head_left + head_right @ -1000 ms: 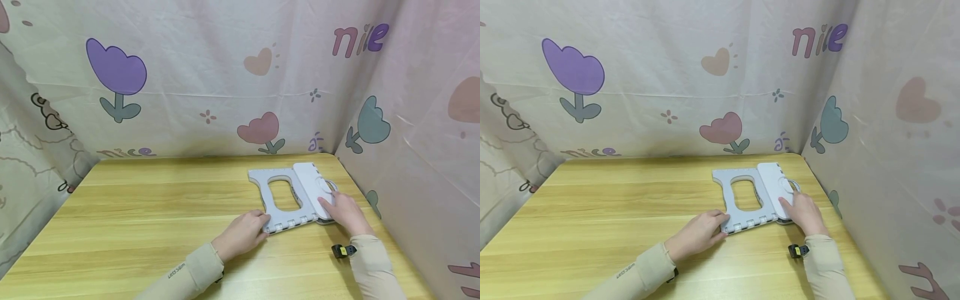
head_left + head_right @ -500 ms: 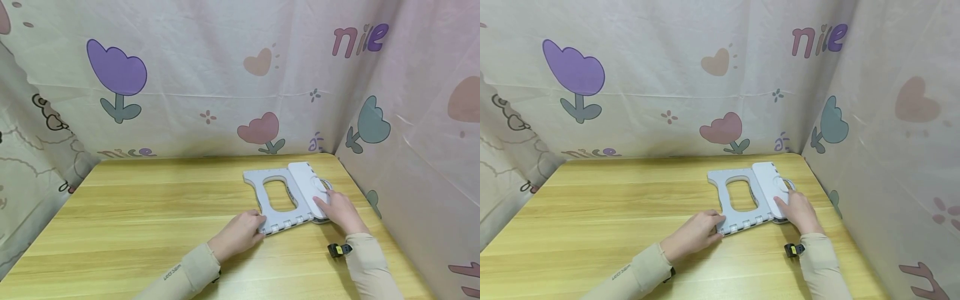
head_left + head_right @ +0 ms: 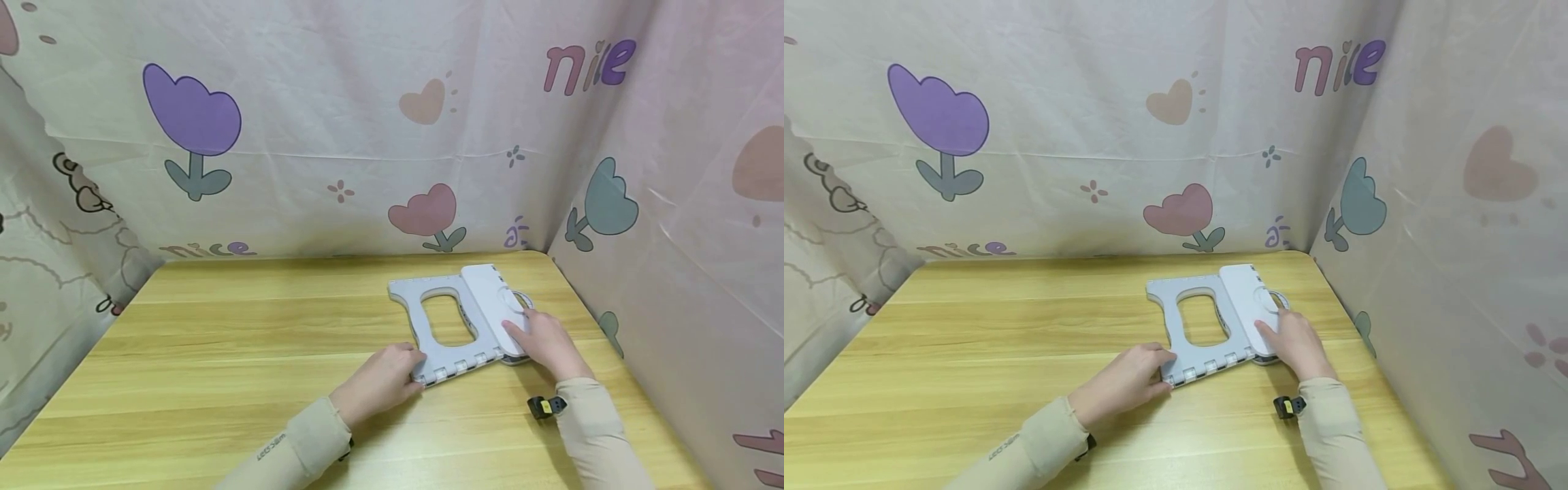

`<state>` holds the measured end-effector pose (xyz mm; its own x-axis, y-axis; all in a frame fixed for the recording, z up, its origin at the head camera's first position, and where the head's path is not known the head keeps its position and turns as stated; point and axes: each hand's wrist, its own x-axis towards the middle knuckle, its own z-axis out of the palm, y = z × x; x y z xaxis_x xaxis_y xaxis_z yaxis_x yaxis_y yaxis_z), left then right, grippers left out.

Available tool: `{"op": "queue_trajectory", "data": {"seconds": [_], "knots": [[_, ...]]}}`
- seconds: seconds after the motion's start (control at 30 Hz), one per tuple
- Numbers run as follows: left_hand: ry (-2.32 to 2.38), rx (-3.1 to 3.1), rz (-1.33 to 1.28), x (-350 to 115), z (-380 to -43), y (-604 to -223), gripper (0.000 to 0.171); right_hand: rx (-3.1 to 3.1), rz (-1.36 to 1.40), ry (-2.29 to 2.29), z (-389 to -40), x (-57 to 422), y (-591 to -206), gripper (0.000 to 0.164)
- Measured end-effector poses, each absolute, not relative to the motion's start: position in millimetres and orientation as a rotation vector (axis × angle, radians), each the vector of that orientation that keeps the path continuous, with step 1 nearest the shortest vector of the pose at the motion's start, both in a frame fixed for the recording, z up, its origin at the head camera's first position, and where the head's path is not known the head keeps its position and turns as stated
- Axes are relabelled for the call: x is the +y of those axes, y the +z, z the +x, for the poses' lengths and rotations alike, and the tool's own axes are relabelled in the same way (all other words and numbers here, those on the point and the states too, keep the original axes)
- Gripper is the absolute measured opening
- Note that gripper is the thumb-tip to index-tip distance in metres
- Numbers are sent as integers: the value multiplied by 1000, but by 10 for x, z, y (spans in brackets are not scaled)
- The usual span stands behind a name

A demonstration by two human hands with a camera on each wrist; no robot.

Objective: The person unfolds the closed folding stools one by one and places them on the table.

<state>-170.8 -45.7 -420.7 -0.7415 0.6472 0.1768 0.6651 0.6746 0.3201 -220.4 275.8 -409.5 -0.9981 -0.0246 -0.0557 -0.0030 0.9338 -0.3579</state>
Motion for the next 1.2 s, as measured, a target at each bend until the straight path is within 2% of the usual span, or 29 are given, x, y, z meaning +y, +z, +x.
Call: {"op": "queue_trajectory", "data": {"seconds": [1.2], "knots": [[-693,-3009,-893,-1062,-1684,-4007,29,3012,-217,-668,-2250,2121,-4075,70]]}}
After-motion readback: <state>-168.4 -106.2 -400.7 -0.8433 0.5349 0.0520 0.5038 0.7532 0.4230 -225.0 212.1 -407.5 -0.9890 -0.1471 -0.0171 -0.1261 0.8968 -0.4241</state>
